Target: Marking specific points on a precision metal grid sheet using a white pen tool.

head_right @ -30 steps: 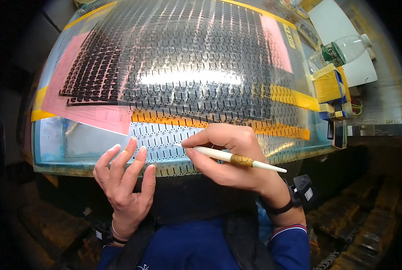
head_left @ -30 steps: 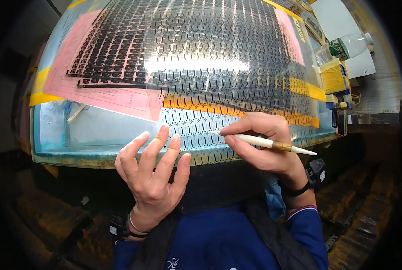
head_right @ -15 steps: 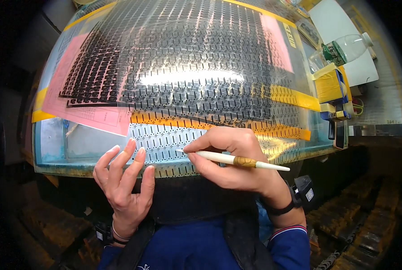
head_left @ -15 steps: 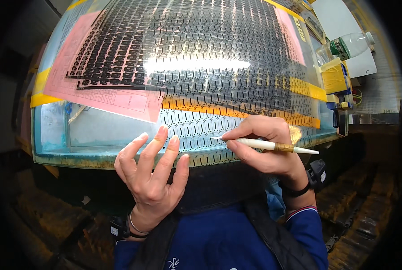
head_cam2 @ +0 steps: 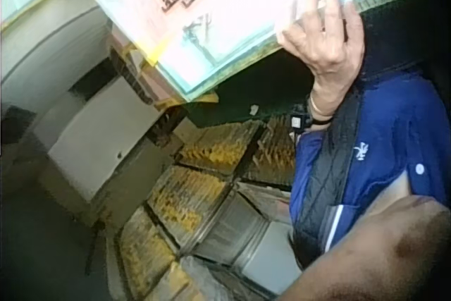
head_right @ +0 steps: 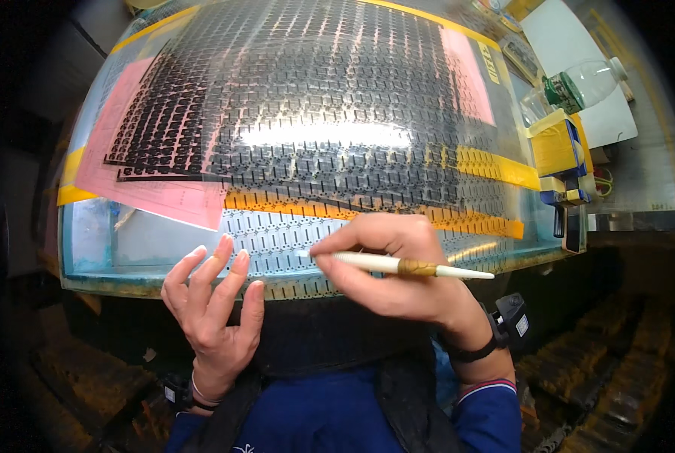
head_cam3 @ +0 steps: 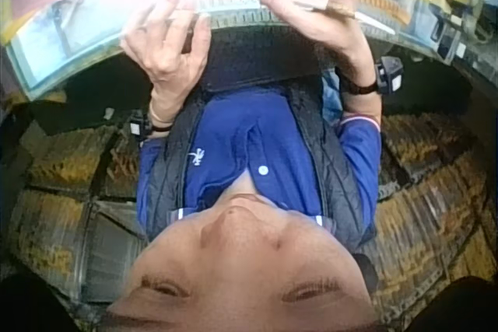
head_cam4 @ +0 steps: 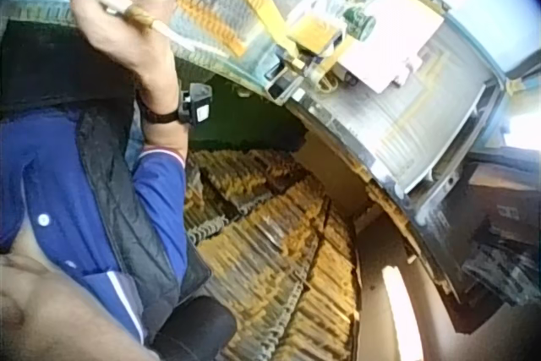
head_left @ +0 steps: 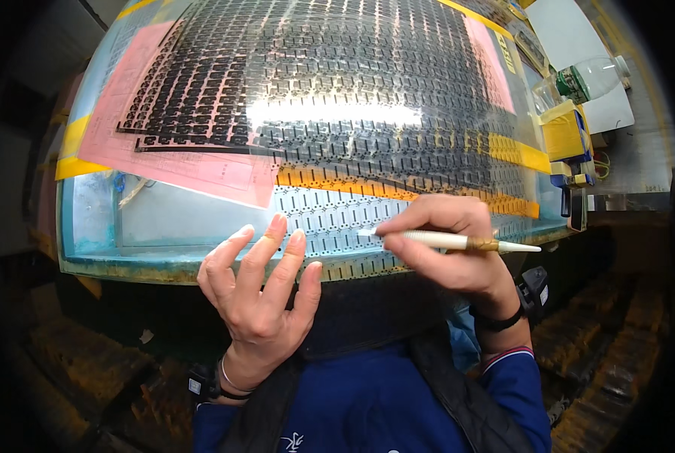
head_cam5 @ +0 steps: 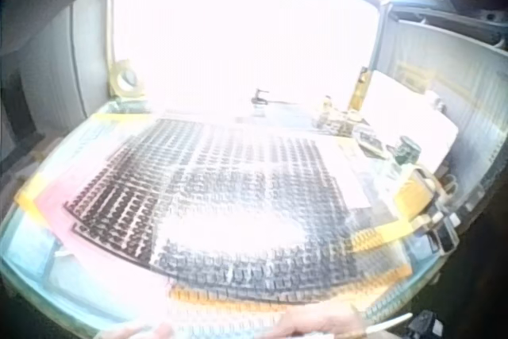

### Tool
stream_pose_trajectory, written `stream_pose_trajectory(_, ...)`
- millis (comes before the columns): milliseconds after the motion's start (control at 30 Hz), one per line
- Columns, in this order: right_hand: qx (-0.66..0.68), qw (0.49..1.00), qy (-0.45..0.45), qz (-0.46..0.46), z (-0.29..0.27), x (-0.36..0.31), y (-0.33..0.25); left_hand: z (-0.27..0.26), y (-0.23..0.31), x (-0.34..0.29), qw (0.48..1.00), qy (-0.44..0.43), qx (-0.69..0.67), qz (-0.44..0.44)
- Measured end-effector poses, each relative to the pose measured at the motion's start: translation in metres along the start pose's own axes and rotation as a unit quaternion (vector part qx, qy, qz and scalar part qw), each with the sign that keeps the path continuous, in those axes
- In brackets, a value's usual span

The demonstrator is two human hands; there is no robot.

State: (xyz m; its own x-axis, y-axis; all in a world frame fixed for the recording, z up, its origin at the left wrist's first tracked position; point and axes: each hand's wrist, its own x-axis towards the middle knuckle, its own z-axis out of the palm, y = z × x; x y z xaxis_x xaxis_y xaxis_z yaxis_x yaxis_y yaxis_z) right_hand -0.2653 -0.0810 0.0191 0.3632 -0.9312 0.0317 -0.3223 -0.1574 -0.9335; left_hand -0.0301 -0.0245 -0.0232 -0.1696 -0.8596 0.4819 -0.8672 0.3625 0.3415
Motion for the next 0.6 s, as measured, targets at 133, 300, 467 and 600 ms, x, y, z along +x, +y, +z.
stream_pose_trajectory(133,-0.032,0.997,0.066,0.006,0.01,0.012,-0.006,-0.002,0.004,-0.001,1.0,-0.012,-0.018,0.0)
stream_pose_trajectory(300,-0.046,0.997,0.054,-0.023,0.021,0.022,-0.006,-0.007,0.003,-0.001,0.999,-0.007,-0.038,0.002)
stream_pose_trajectory(467,-0.041,0.998,-0.014,-0.037,0.015,0.019,-0.002,-0.012,-0.025,0.018,0.996,0.005,-0.089,0.008)
stream_pose_trajectory(600,-0.025,0.999,-0.015,-0.02,0.012,0.019,-0.005,-0.016,-0.034,0.036,0.995,-0.028,-0.092,0.036)
